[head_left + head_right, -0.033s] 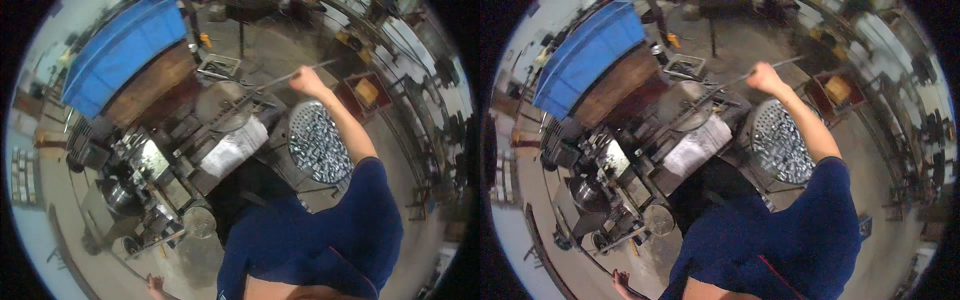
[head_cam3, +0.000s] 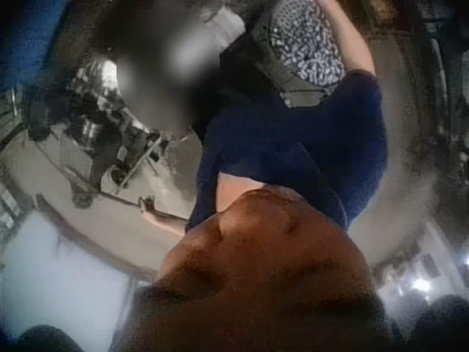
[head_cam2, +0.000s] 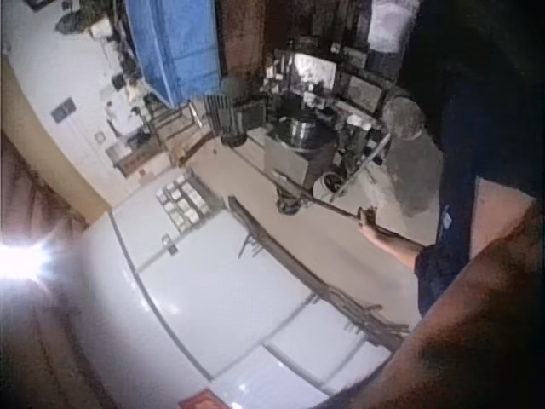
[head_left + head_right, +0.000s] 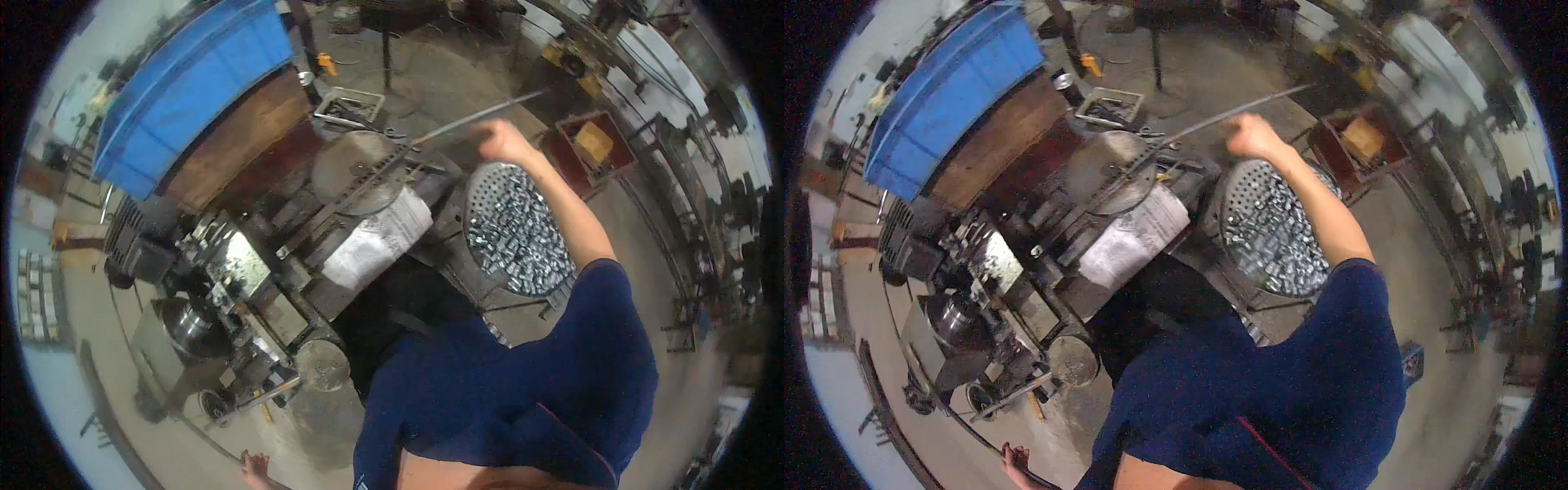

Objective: The person repeatedly places small metal parts into a press machine, operates a lever to activate the press, and then removes the processed parts into a perforated metal tray. The cycle continues with consistent hand movements and tool handling.

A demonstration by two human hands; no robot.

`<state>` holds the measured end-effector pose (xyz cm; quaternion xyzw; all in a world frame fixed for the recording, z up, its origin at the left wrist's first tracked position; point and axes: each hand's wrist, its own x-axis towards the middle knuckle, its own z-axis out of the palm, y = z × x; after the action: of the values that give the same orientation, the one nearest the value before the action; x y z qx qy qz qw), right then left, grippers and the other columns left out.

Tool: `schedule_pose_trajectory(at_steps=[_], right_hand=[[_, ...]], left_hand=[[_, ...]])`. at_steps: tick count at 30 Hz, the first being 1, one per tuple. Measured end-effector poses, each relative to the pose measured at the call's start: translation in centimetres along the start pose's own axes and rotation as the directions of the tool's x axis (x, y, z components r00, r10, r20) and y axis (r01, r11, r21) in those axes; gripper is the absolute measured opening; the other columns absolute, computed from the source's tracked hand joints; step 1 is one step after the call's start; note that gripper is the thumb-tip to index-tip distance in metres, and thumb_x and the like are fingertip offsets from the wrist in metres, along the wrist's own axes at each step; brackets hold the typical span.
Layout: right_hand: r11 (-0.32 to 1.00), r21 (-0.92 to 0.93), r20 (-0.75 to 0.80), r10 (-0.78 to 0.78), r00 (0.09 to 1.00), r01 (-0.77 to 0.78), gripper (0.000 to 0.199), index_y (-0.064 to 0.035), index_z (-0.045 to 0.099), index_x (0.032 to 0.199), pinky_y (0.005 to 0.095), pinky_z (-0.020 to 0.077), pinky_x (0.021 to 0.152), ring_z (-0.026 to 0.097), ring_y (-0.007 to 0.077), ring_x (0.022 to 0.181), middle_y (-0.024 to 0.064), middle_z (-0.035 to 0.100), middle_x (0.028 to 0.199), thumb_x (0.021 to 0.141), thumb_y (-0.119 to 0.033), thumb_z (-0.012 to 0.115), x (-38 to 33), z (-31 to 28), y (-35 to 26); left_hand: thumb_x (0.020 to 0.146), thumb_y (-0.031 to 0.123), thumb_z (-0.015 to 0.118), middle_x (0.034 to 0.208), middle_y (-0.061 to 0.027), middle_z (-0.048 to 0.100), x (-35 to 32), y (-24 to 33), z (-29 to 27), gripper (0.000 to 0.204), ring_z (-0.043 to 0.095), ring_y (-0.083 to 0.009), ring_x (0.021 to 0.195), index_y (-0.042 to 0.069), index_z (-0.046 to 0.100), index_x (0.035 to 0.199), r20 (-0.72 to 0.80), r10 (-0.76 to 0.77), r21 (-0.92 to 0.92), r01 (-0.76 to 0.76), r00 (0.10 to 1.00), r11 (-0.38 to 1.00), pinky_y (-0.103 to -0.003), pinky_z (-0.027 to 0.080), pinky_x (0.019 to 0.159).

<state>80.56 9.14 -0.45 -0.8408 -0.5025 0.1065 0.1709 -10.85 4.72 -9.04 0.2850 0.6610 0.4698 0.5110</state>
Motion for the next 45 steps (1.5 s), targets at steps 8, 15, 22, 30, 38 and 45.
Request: schedule_pose_trajectory(at_steps=[8, 15, 22, 30, 38, 45], right_hand=[[0.950, -0.302, 0.284, 0.167, 0.944, -0.077, 0.023, -0.0031, 0.063, 0.072, 0.0371, 0.0484, 0.075, 0.060, 0.0324, 0.080, 0.0200, 0.062, 0.081, 0.056, -0.019, 0.058, -9.0, 8.7, 9.1], [0.909, -0.389, 0.313, -0.026, 0.949, 0.153, 0.023, -0.0029, 0.062, 0.069, 0.0370, 0.0482, 0.074, 0.060, 0.0326, 0.077, 0.0189, 0.061, 0.077, 0.052, -0.017, 0.059, -8.4, 9.4, 10.2], [0.957, -0.272, 0.330, -0.009, 0.944, 0.104, 0.026, -0.0044, 0.065, 0.076, 0.0374, 0.0482, 0.075, 0.060, 0.0320, 0.084, 0.0191, 0.062, 0.084, 0.056, -0.016, 0.055, -7.7, 11.5, 9.2], [0.933, -0.331, 0.267, 0.233, 0.935, -0.138, 0.030, -0.0013, 0.065, 0.076, 0.0365, 0.0468, 0.081, 0.059, 0.0325, 0.088, 0.0187, 0.062, 0.089, 0.056, -0.023, 0.058, -7.9, 13.2, 8.1], [0.945, -0.265, 0.383, 0.286, 0.878, -0.193, 0.037, 0.0021, 0.062, 0.088, 0.0332, 0.0460, 0.083, 0.057, 0.0268, 0.099, 0.0194, 0.060, 0.102, 0.063, -0.024, 0.056, -7.2, 9.1, 2.9], [0.915, -0.347, 0.327, 0.326, 0.887, -0.208, 0.039, -0.0050, 0.064, 0.093, 0.0335, 0.0472, 0.079, 0.062, 0.0260, 0.086, 0.0155, 0.063, 0.093, 0.063, -0.028, 0.057, -5.7, 11.9, 3.6]], left_hand=[[0.082, 0.022, 0.057, 0.081, -0.0180, 0.056, -2.9, 4.8, 7.0, 0.032, 0.056, -0.0283, 0.074, -0.001, 0.056, 0.105, -0.255, -0.047, 0.325, 0.131, 0.966, 0.937, -0.039, 0.048, 0.067], [0.076, 0.026, 0.066, 0.068, -0.0168, 0.054, 2.2, 0.2, -0.4, 0.048, 0.054, -0.0263, 0.061, 0.001, 0.048, 0.113, -0.258, -0.007, 0.162, 0.051, 0.966, 0.985, -0.040, 0.046, 0.052], [0.077, 0.029, 0.065, 0.072, -0.0193, 0.057, 1.3, 0.6, 0.5, 0.053, 0.054, -0.0246, 0.060, -0.002, 0.046, 0.115, -0.275, 0.008, 0.210, 0.052, 0.961, 0.976, -0.038, 0.048, 0.053], [0.076, 0.026, 0.068, 0.066, -0.0097, 0.055, 0.4, 1.4, 2.0, 0.038, 0.054, -0.0200, 0.057, 0.001, 0.053, 0.100, -0.103, 0.088, 0.154, -0.071, 0.991, 0.985, -0.035, 0.047, 0.053], [0.077, 0.027, 0.066, 0.066, -0.0116, 0.054, -0.9, 1.2, 2.8, 0.050, 0.055, -0.0216, 0.058, -0.005, 0.047, 0.111, -0.161, 0.095, 0.212, -0.059, 0.982, 0.975, -0.034, 0.049, 0.052], [0.078, 0.027, 0.065, 0.067, -0.0121, 0.054, -2.2, 2.0, 3.9, 0.048, 0.055, -0.0203, 0.057, -0.005, 0.047, 0.108, -0.138, 0.125, 0.178, -0.100, 0.983, 0.979, -0.033, 0.050, 0.052]])
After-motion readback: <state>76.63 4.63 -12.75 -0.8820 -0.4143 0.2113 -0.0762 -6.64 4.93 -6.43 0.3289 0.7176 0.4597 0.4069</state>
